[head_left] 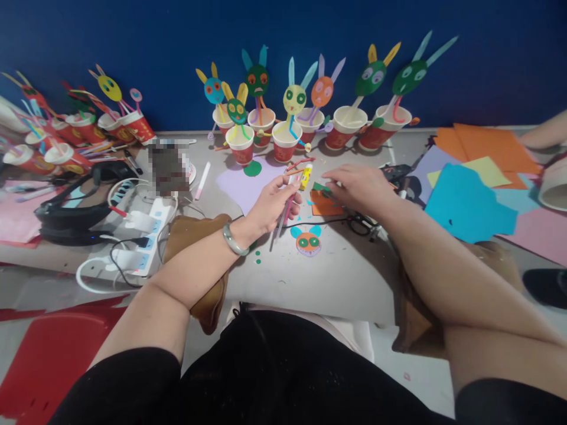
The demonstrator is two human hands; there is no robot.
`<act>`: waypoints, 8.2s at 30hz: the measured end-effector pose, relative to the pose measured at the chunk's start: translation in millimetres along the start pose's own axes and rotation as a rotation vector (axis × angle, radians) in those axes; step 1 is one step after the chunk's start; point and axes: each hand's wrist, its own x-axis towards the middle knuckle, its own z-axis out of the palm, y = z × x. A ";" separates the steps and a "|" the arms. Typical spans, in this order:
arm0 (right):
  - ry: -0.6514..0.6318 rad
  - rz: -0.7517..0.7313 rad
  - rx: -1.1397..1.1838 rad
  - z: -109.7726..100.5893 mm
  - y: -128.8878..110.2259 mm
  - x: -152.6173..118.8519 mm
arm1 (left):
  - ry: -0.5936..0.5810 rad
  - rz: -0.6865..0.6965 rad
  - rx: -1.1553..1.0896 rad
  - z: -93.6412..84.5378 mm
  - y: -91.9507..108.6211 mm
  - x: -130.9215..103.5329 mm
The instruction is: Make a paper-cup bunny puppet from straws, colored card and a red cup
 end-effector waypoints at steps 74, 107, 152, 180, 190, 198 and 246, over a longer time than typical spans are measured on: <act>0.654 -0.383 0.225 -5.1 -48.3 -9.6 | -0.266 0.053 0.163 0.5 -3.9 -3.8; 0.771 -0.414 0.119 -2.7 -46.8 -5.3 | -0.252 0.057 0.213 -1.8 -6.8 0.1; 0.730 -0.246 0.203 -9.1 -44.1 -5.3 | -0.244 0.044 0.214 -2.5 -1.4 -6.5; 0.726 -0.207 0.184 -1.9 -33.6 0.7 | -0.263 0.050 0.238 -3.2 -3.7 -6.2; 0.803 -0.498 0.151 -1.2 -51.9 -4.0 | -0.233 0.085 0.243 -4.5 -4.6 -4.3; 0.750 -0.306 0.273 1.5 -33.9 -2.9 | -0.256 0.044 0.255 -3.1 -4.8 -4.9; -0.047 0.159 -0.245 -4.7 -16.0 31.5 | -0.110 -0.039 0.298 0.1 1.8 -2.9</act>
